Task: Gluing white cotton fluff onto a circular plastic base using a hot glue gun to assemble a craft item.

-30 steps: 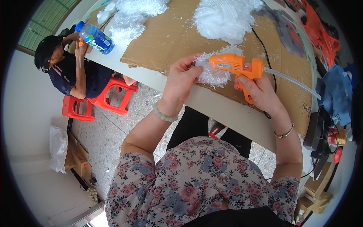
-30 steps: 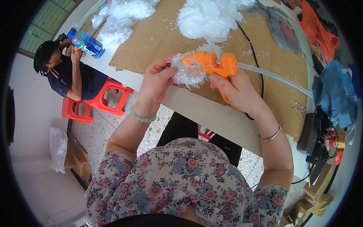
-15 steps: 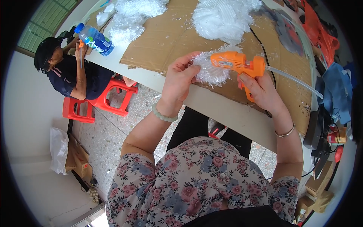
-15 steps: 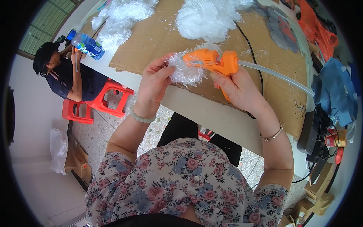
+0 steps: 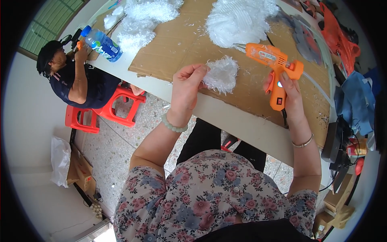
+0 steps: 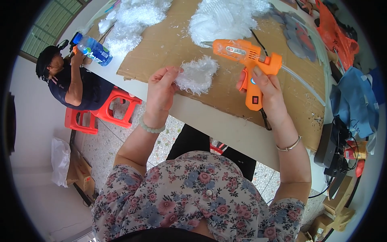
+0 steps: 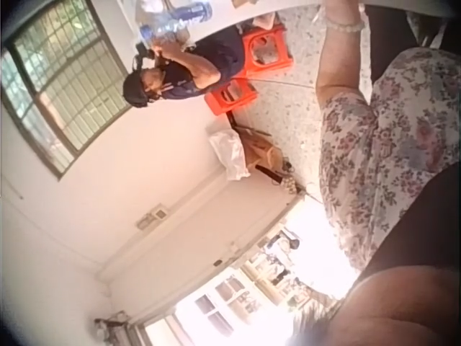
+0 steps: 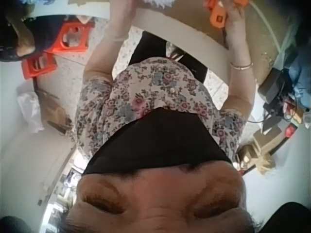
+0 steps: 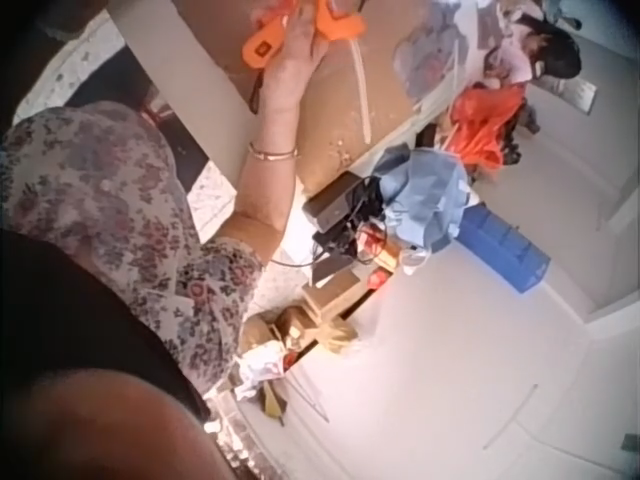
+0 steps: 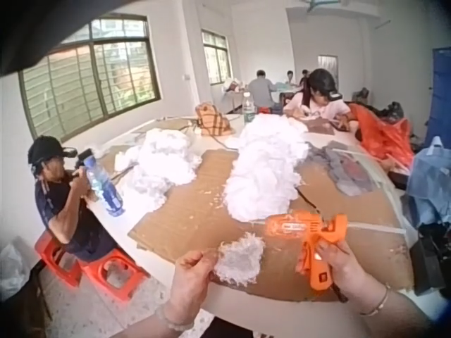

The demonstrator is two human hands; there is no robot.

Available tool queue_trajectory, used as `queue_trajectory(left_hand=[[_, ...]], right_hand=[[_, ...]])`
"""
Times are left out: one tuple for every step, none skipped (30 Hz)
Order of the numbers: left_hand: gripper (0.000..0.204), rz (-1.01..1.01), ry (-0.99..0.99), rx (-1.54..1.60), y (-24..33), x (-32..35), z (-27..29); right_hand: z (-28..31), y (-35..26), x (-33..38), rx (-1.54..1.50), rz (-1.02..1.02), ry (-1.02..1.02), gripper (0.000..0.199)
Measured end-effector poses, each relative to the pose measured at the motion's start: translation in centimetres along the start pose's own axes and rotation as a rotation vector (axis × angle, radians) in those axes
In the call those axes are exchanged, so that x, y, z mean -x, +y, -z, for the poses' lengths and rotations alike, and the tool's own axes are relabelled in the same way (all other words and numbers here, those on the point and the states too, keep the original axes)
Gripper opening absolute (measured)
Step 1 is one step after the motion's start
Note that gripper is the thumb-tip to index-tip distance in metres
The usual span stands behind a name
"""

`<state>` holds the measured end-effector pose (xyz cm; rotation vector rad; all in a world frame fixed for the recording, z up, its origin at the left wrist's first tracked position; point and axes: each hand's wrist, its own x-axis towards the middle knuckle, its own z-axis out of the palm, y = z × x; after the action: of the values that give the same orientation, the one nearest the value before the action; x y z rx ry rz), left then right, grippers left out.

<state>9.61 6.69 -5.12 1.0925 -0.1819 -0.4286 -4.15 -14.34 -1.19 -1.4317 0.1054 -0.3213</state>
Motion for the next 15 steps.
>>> queue_trajectory(left_hand=[[0.008,-0.001,-0.002,0.001,-0.2,0.0,0.1],[0.006,-0.043,-0.029,-0.029,-0.5,-0.1,0.2],[0.006,-0.084,-0.059,-0.06,-0.8,-0.1,0.2],[0.006,-0.082,-0.067,-0.06,-0.9,-0.1,0.0],[0.005,-0.136,-0.073,-0.067,-1.0,0.1,-0.2],[0.005,-0.188,-0.083,-0.073,-1.3,0.2,-0.6],[0.005,-0.182,-0.1,-0.072,-1.4,0.3,-0.9],[0.005,-0.193,-0.111,-0.076,-1.4,0.5,-1.1],[0.005,-0.201,-0.125,-0.079,-1.5,0.7,-1.5],[0.005,-0.19,-0.146,-0.079,-1.6,0.9,-1.8],[0.006,-0.205,-0.15,-0.112,-1.7,1.1,-2.2],[0.006,-0.22,-0.152,-0.145,-1.8,1.3,-2.5],[0.006,-0.209,-0.173,-0.145,-2.0,1.5,-3.0],[0.007,-0.225,-0.203,-0.169,-2.3,1.7,-3.5],[0.007,-0.247,-0.229,-0.195,-2.4,1.9,-3.8]], right_hand=[[0.1,0.1,-0.1,-0.033,0.023,0.016,0.031],[0.2,0.2,-0.3,-0.032,0.025,0.018,0.031],[0.2,0.2,-0.4,-0.127,0.027,0.072,0.031],[0.3,0.2,-0.5,-0.223,0.029,0.127,0.031],[0.4,0.4,-0.7,-0.222,0.033,0.137,0.031],[0.8,0.7,-0.9,-0.268,0.007,0.19,0.031],[1.2,0.9,-1.1,-0.315,-0.018,0.246,0.03],[1.3,0.9,-1.2,-0.313,-0.01,0.264,0.03],[1.1,0.8,-1.3,-0.303,-0.023,0.31,0.03],[0.9,0.8,-1.5,-0.294,-0.036,0.356,0.03],[0.9,1.0,-1.5,-0.331,-0.039,0.346,0.03],[0.5,0.9,-1.5,-0.331,-0.034,0.368,0.03],[0.1,0.7,-1.6,-0.281,-0.062,0.395,0.03],[-0.2,0.7,-1.6,-0.233,-0.092,0.421,0.03],[-0.2,0.6,-1.7,-0.242,-0.121,0.441,0.028]])
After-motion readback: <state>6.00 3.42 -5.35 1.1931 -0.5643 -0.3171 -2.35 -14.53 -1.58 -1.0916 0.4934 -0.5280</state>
